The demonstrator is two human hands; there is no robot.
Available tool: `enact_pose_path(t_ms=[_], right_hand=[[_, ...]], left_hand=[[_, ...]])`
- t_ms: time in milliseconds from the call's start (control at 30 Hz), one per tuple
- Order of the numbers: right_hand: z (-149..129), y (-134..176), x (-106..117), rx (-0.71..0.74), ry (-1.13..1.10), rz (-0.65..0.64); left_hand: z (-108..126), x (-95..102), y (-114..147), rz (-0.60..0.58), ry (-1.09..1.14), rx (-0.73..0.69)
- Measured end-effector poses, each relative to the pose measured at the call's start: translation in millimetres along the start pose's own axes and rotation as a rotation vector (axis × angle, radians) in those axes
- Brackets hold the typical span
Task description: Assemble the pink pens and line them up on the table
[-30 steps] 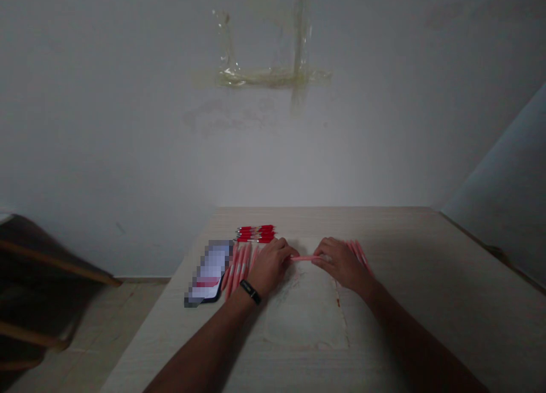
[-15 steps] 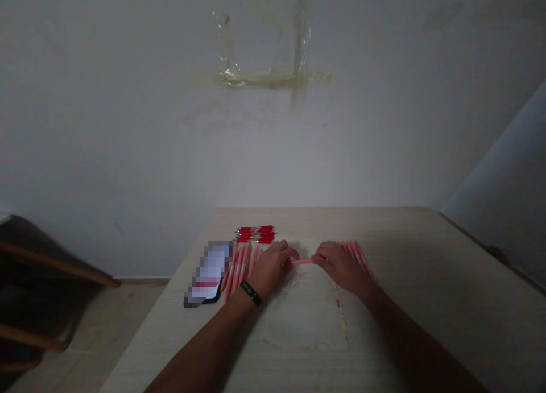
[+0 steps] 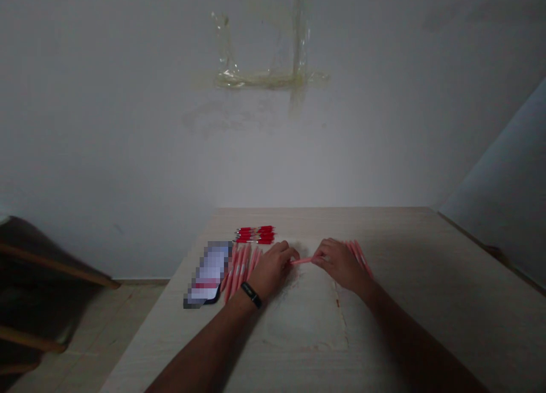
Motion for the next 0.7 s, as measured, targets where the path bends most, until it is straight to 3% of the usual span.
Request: enact_pose_path(t_ms=[167,333,533,700], right_hand=[[-4,0,11,-0.047,-0.136,0.122],[-14,2,18,-0.029,-0.246,0.148],[-10,3,18,0.006,-0.309,0.137],[-4,1,16,0.075,-0.300,0.057]], left_hand=[[-1,-0.4,1,0.041,0.056,0.014],[-1,-0.1,2,0.069,0.184,0.038],[-13,-2.7,-3,0.237,0.715,0.035],[-22,-10.9,-7,0.259,1.029,0.094]])
Point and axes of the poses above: each hand's wrist, its own y-axis away from the middle knuckle, its own x-axis out of the back of the hand, z = x × y, the point moved 5 cm from there along -y, towards the middle knuckle, and after that the axes turned 11 degrees about -z, right-handed, at the moved point
